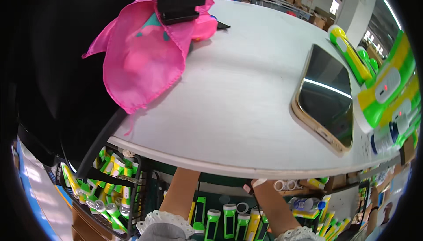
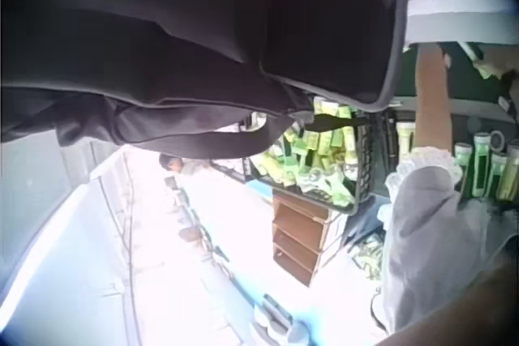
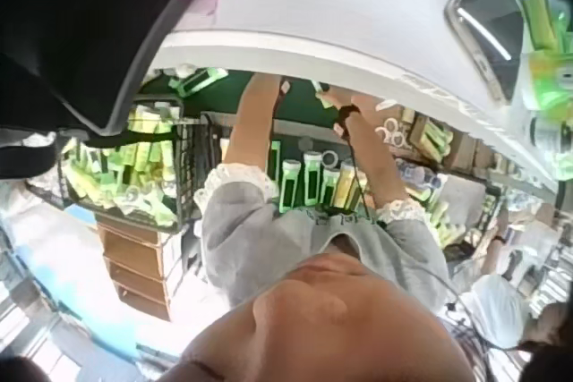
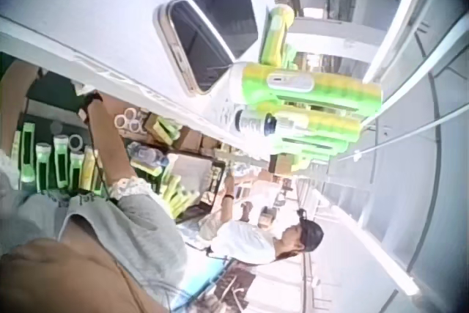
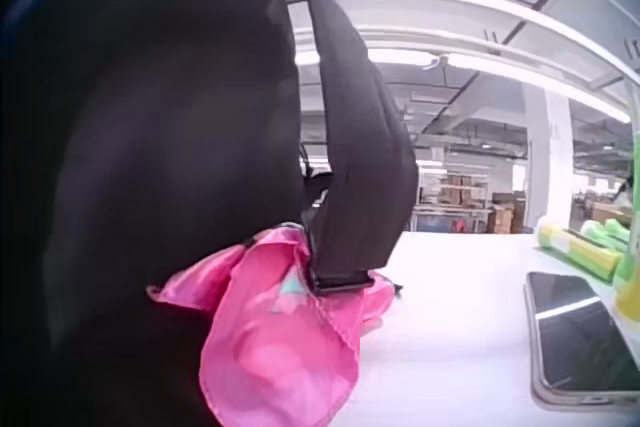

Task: Assembling and checking the functionality of solar-powered flashlights at a factory station.

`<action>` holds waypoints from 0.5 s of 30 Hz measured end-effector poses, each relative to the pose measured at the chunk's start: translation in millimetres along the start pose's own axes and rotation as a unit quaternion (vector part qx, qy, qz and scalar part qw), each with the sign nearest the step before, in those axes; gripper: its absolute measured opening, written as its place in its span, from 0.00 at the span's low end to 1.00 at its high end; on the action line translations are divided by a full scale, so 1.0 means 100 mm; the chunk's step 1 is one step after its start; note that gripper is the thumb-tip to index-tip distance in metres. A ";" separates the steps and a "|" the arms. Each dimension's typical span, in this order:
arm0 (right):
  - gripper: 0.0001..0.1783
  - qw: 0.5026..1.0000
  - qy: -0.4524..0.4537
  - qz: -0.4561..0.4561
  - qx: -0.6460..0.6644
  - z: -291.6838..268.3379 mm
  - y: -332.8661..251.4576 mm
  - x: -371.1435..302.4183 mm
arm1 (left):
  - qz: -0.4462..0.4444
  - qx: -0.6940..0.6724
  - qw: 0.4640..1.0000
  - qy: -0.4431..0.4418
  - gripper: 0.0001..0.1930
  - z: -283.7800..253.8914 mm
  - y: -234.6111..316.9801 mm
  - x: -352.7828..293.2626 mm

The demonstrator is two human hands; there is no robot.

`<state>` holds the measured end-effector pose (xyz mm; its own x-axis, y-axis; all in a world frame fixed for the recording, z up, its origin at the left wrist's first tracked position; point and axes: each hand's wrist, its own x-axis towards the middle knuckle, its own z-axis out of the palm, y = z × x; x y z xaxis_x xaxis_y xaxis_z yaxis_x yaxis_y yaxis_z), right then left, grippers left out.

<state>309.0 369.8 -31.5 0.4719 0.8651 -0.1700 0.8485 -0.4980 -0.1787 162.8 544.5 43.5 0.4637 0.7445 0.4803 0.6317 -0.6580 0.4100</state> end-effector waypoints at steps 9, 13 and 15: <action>0.37 0.993 0.042 -0.027 0.111 0.58 1.00 -0.38 | -0.007 -0.009 0.996 -0.092 0.29 0.25 0.37 0.49; 0.36 0.978 0.040 -0.012 0.203 0.93 1.84 -0.88 | 0.009 0.009 0.985 -0.174 0.30 0.24 0.47 0.44; 0.35 0.967 0.035 -0.008 0.254 0.94 1.46 -0.54 | 0.013 0.024 0.976 -0.216 0.31 0.20 0.48 0.37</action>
<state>384.9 244.7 -139.2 0.4901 0.8658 -0.1008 0.6372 -0.4348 -0.6364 223.0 542.8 65.9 0.6920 0.7129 0.1139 0.6399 -0.6788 0.3603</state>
